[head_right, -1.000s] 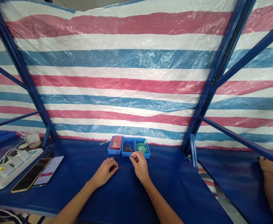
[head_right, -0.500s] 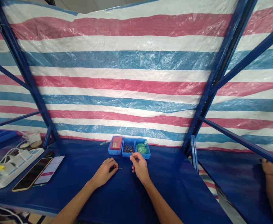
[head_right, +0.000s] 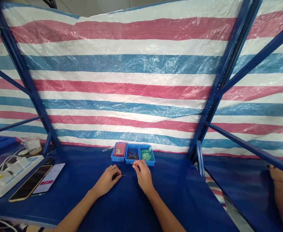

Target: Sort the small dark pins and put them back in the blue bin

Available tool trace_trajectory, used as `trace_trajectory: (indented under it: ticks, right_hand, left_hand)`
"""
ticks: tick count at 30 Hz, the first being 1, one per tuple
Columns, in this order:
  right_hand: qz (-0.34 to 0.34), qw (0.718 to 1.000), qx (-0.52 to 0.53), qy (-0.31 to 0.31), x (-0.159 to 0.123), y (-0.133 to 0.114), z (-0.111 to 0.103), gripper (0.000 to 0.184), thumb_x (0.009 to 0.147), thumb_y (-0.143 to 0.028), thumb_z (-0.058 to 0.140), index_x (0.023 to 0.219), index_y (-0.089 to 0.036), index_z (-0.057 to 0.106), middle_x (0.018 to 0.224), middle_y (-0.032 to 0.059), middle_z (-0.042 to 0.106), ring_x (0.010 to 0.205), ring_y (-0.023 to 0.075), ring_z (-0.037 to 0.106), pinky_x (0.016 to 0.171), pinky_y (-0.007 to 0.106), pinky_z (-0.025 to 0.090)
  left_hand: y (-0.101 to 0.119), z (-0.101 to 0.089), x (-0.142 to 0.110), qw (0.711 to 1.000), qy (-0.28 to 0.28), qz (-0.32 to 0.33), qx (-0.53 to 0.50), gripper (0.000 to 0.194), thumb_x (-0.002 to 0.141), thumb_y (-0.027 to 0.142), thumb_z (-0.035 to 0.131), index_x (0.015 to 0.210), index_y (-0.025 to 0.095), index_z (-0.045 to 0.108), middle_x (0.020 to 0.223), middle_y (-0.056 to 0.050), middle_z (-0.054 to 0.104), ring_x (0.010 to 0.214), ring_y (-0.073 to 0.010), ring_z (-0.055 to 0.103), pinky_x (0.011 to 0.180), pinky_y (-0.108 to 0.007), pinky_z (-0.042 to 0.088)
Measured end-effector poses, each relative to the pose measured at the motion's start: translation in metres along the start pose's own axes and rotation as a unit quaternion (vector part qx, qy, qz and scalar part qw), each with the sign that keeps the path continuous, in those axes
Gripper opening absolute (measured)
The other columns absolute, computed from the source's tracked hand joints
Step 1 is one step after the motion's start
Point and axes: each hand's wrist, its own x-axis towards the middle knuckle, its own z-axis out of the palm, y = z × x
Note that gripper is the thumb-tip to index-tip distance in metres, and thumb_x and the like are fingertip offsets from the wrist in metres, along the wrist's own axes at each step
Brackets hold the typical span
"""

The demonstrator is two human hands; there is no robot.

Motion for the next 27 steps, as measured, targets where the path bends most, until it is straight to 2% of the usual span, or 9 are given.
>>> trace_trajectory:
  ticks: [8, 19, 23, 27]
  right_hand:
    - [-0.047, 0.999, -0.006, -0.011, 0.000, 0.001, 0.000, 0.025, 0.108, -0.035, 0.048, 0.102, -0.028, 0.071, 0.101, 0.0053, 0.073, 0.098, 0.0260, 0.067, 0.090, 0.037, 0.052]
    - [-0.029, 0.999, -0.013, -0.003, -0.001, -0.003, -0.002, 0.014, 0.100, -0.032, 0.056, 0.092, -0.025, 0.065, 0.093, 0.0045, 0.063, 0.086, 0.0230, 0.061, 0.080, 0.034, 0.051]
    - [-0.008, 1.000, 0.018, -0.007, 0.001, -0.007, -0.004, 0.016, 0.101, -0.035, 0.056, 0.092, -0.024, 0.065, 0.093, 0.0037, 0.065, 0.075, 0.0201, 0.060, 0.073, 0.032, 0.050]
    - [0.024, 0.997, 0.069, -0.012, 0.003, -0.012, -0.007, 0.025, 0.102, -0.044, 0.056, 0.094, -0.024, 0.069, 0.095, 0.0044, 0.070, 0.078, 0.0214, 0.065, 0.074, 0.032, 0.051]
  left_hand:
    - [0.001, 0.000, -0.001, 1.000, 0.005, -0.002, -0.004, 0.016, 0.104, 0.031, 0.055, 0.096, 0.024, 0.067, 0.099, -0.003, 0.066, 0.093, -0.0211, 0.060, 0.086, -0.035, 0.046]
    - [0.001, -0.001, 0.000, 1.000, 0.004, 0.000, -0.002, 0.018, 0.105, 0.033, 0.054, 0.095, 0.024, 0.066, 0.099, -0.003, 0.066, 0.092, -0.0209, 0.061, 0.085, -0.035, 0.047]
    - [0.000, 0.000, 0.000, 1.000, 0.000, 0.000, -0.002, 0.018, 0.105, 0.034, 0.054, 0.095, 0.025, 0.067, 0.100, -0.004, 0.066, 0.093, -0.0214, 0.060, 0.086, -0.036, 0.047]
    - [0.001, -0.001, 0.000, 1.000, 0.000, -0.005, -0.006, 0.019, 0.105, 0.034, 0.054, 0.096, 0.025, 0.067, 0.100, -0.004, 0.066, 0.093, -0.0215, 0.060, 0.087, -0.037, 0.047]
